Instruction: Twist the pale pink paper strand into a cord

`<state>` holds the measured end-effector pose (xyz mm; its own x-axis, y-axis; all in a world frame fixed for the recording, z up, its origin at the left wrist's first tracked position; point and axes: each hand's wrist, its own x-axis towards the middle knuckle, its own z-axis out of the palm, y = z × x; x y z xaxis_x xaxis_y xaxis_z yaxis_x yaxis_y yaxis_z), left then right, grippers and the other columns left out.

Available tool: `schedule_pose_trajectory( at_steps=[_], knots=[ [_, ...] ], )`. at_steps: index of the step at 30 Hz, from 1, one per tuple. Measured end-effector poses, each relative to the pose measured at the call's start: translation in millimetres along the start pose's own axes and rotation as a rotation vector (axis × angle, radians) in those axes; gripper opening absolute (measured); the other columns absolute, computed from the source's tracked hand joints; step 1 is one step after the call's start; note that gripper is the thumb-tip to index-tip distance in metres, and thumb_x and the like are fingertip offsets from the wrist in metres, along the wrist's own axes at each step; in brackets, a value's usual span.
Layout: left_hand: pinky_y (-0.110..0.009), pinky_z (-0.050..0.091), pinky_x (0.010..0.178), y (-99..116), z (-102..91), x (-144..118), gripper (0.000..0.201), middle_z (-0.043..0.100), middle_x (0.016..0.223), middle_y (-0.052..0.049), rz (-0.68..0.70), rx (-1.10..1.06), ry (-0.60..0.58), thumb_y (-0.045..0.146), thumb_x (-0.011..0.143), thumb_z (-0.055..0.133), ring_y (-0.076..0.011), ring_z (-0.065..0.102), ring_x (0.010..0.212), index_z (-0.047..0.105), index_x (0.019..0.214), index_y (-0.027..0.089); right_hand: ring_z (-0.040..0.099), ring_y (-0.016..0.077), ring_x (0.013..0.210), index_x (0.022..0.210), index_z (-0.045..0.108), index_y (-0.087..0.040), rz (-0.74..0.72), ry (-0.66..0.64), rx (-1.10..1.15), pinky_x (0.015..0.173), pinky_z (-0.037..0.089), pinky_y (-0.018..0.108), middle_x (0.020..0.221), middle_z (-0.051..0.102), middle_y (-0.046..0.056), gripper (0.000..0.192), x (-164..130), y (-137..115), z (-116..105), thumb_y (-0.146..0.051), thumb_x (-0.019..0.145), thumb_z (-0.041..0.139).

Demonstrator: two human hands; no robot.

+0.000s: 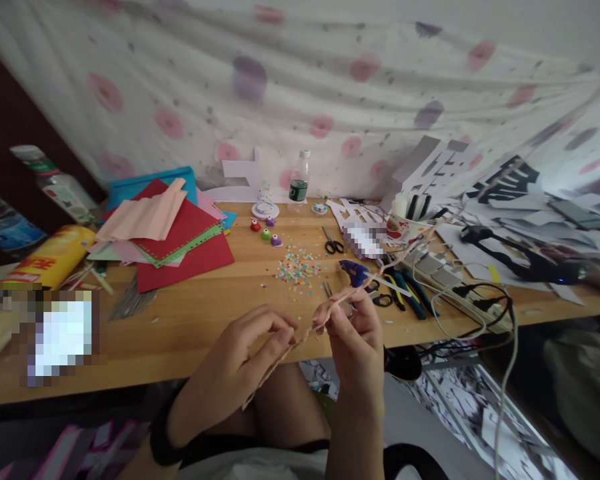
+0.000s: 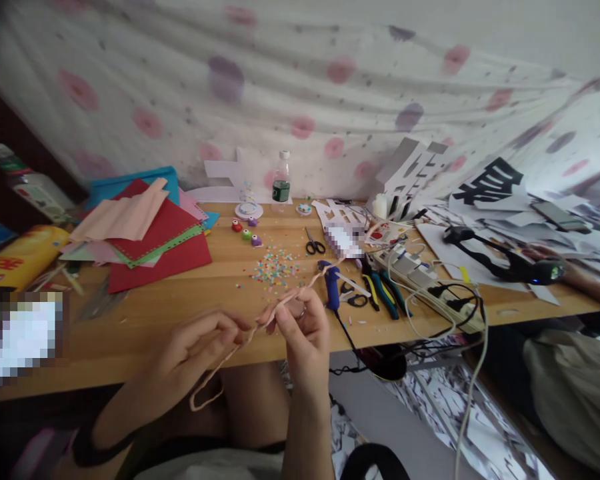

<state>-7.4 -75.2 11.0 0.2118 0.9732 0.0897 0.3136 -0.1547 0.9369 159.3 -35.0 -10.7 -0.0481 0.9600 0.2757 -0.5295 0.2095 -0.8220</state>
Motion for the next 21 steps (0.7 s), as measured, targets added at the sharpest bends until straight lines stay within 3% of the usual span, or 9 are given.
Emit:
schedule_pose_trajectory(
  at_steps=[6, 14, 21],
  knots=[
    [-0.024, 0.048, 0.078, 5.2, -1.5, 5.7, 0.024, 0.068, 0.087, 0.001, -0.016, -0.026, -0.071, 0.038, 0.095, 0.048, -0.0144, 0.064, 0.086, 0.065, 0.085, 0.023, 0.054, 0.0134, 0.054, 0.088, 0.063, -0.025, 0.101, -0.027, 0.078, 0.056, 0.043, 0.026, 0.062, 0.066, -0.003, 0.013, 3.2, 1.0, -0.6, -0.029, 0.081, 0.073],
    [-0.023, 0.047, 0.068, 3.8, 4.1, 5.4, 0.026, 0.065, 0.076, 0.001, -0.191, -0.308, -0.151, 0.041, 0.089, 0.055, -0.0126, 0.059, 0.071, 0.065, 0.077, 0.02, 0.047, 0.0143, 0.054, 0.088, 0.06, -0.026, 0.17, -0.014, 0.112, 0.055, 0.041, 0.026, 0.059, 0.055, -0.005, 0.02, 3.0, 6.2, -5.3, -0.033, 0.077, 0.075],
    [-0.026, 0.046, 0.078, -0.8, 7.5, 8.3, 0.029, 0.067, 0.077, 0.0, -0.264, -0.431, -0.309, 0.045, 0.089, 0.055, -0.0135, 0.061, 0.076, 0.065, 0.08, 0.019, 0.049, 0.0142, 0.055, 0.088, 0.061, -0.026, 0.2, -0.05, 0.155, 0.057, 0.041, 0.027, 0.058, 0.057, -0.004, 0.019, 2.1, 6.1, -4.9, -0.033, 0.077, 0.075]
  ],
)
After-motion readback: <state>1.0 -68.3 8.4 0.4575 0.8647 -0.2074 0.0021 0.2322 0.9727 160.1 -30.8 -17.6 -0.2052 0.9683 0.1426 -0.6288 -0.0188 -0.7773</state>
